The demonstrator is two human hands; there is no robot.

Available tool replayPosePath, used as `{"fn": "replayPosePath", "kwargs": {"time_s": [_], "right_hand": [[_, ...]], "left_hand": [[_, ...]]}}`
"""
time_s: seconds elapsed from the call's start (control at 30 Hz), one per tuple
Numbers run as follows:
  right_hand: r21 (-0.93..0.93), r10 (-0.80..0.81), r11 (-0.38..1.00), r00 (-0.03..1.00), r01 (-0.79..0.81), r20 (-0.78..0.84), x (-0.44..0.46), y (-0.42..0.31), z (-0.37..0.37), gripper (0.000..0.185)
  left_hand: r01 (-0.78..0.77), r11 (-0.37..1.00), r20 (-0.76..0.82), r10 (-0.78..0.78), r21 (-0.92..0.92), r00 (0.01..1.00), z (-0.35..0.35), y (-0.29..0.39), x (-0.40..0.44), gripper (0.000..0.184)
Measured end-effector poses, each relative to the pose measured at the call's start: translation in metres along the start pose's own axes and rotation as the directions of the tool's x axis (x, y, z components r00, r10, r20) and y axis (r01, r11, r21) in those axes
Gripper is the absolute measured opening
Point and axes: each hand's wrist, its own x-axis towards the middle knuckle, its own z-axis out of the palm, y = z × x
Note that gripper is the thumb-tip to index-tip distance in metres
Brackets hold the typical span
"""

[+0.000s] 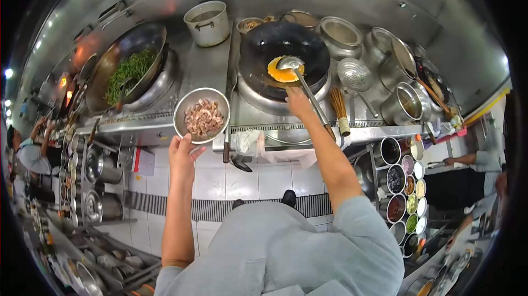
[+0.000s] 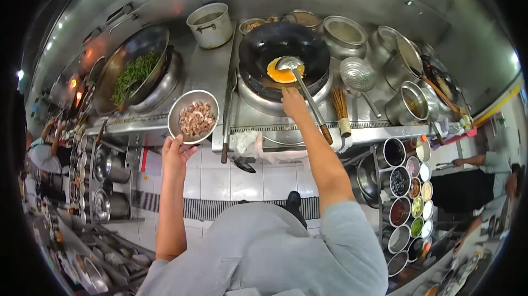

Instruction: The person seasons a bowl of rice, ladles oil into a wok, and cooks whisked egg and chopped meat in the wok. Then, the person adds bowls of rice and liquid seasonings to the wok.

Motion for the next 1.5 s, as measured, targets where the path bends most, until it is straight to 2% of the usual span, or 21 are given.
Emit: {"fn": "replayPosePath", "kwargs": {"time_s": [0.07, 0.1, 0.37, 0.5, 0.57, 0.6, 0.63, 0.67, 0.7, 0.77, 0.87, 0.93, 1.0, 1.03, 1.07, 1.13, 1.2, 1.27, 1.33, 1.43, 1.5], "right_hand": [[-0.072, 0.06, 0.997, 0.96, -0.042, 0.272, 0.014, 0.002, 0.005, 0.022], [-0.11, 0.064, 0.993, 0.964, -0.037, 0.259, 0.019, 0.001, 0.008, 0.013], [-0.06, -0.024, 0.998, 0.992, 0.031, 0.121, 0.031, -0.027, 0.009, 0.012], [-0.183, 0.152, 0.977, 0.955, -0.106, 0.256, 0.038, -0.055, -0.011, 0.019], [-0.231, -0.126, 0.965, 0.992, 0.122, -0.004, 0.03, -0.089, -0.112, 0.033], [0.268, 0.0, 0.962, 0.976, -0.06, 0.22, 0.028, -0.133, -0.217, 0.048], [0.695, 0.149, 0.624, 0.927, -0.358, 0.344, -0.012, -0.105, -0.271, 0.048], [0.794, 0.376, 0.379, 0.863, -0.476, 0.337, -0.08, -0.064, -0.317, 0.048], [0.886, 0.583, 0.106, 0.75, -0.451, 0.312, -0.146, -0.023, -0.363, 0.048], [0.903, 0.684, 0.164, 0.705, -0.398, 0.187, -0.209, -0.012, -0.389, 0.047], [0.461, 0.58, 0.467, 0.655, -0.755, 0.484, -0.206, -0.059, -0.365, 0.056], [0.632, 0.647, 0.104, 0.535, -0.768, 0.544, -0.218, -0.067, -0.309, 0.052], [0.736, 0.67, -0.251, 0.436, -0.629, 0.601, -0.23, -0.052, -0.241, 0.049], [0.468, 0.562, 0.604, 0.761, -0.645, 0.324, -0.231, -0.044, -0.218, 0.046], [-0.159, 0.18, 0.977, 0.944, -0.14, 0.278, -0.23, -0.042, -0.202, 0.043], [-0.101, 0.346, 0.926, 0.927, -0.362, -0.146, -0.183, -0.038, -0.188, 0.039], [-0.186, 0.363, 0.901, 0.916, -0.391, -0.169, -0.115, -0.039, -0.195, 0.042], [-0.213, 0.388, 0.906, 0.919, -0.366, 0.069, -0.086, -0.003, -0.156, 0.053], [-0.365, 0.549, 0.824, 0.767, -0.433, 0.332, -0.068, 0.006, -0.123, 0.06], [-0.314, 0.563, 0.826, 0.713, -0.468, 0.417, -0.05, 0.042, -0.089, 0.054], [-0.252, 0.518, 0.855, 0.765, -0.453, 0.384, -0.035, 0.044, -0.102, 0.052]], "left_hand": [[0.017, 0.999, 0.022, -0.016, -0.04, 1.0, -0.015, 0.006, 0.004, 0.012], [0.021, 0.998, 0.039, -0.019, -0.06, 0.999, -0.023, 0.007, 0.007, 0.012], [0.07, 0.994, 0.087, -0.063, -0.088, 0.994, -0.067, 0.007, 0.035, 0.014], [0.044, 0.993, 0.117, -0.031, -0.111, 0.993, -0.067, 0.003, 0.044, 0.014], [0.046, 0.996, 0.109, -0.037, -0.081, 0.993, -0.067, 0.019, 0.039, 0.013], [0.054, 0.995, 0.082, -0.047, -0.083, 0.995, -0.069, 0.024, 0.032, 0.013], [0.051, 0.996, 0.078, -0.045, -0.076, 0.996, -0.077, 0.028, 0.029, 0.01], [0.033, 0.997, 0.049, -0.03, -0.064, 0.998, -0.087, 0.029, 0.028, 0.009], [0.021, 0.999, 0.039, -0.019, -0.049, 0.999, -0.093, 0.029, 0.027, 0.008], [0.015, 0.999, 0.056, -0.013, -0.04, 0.998, -0.107, 0.014, 0.027, 0.008], [0.085, 0.996, -0.003, -0.085, -0.034, 0.996, -0.1, 0.015, 0.019, 0.009], [0.11, 0.992, 0.006, -0.11, -0.053, 0.994, -0.109, -0.002, 0.021, 0.01], [0.101, 0.991, 0.034, -0.098, -0.088, 0.995, -0.112, -0.017, 0.023, 0.01], [0.112, 0.99, 0.015, -0.111, -0.083, 0.994, -0.11, -0.018, 0.021, 0.011], [0.12, 0.99, -0.005, -0.121, -0.071, 0.993, -0.112, -0.017, 0.017, 0.011], [0.114, 0.989, -0.023, -0.116, -0.091, 0.993, -0.112, -0.025, 0.015, 0.012], [0.117, 0.988, 0.002, -0.118, -0.097, 0.993, -0.128, -0.038, 0.016, 0.014], [0.131, 0.988, -0.008, -0.132, -0.08, 0.991, -0.126, -0.041, 0.013, 0.014], [0.122, 0.989, -0.017, -0.124, -0.084, 0.992, -0.119, -0.037, 0.009, 0.013], [0.091, 0.989, -0.029, -0.095, -0.117, 0.995, -0.108, -0.027, -0.006, 0.013], [0.089, 0.989, -0.038, -0.095, -0.121, 0.995, -0.107, -0.022, -0.01, 0.013]]}}
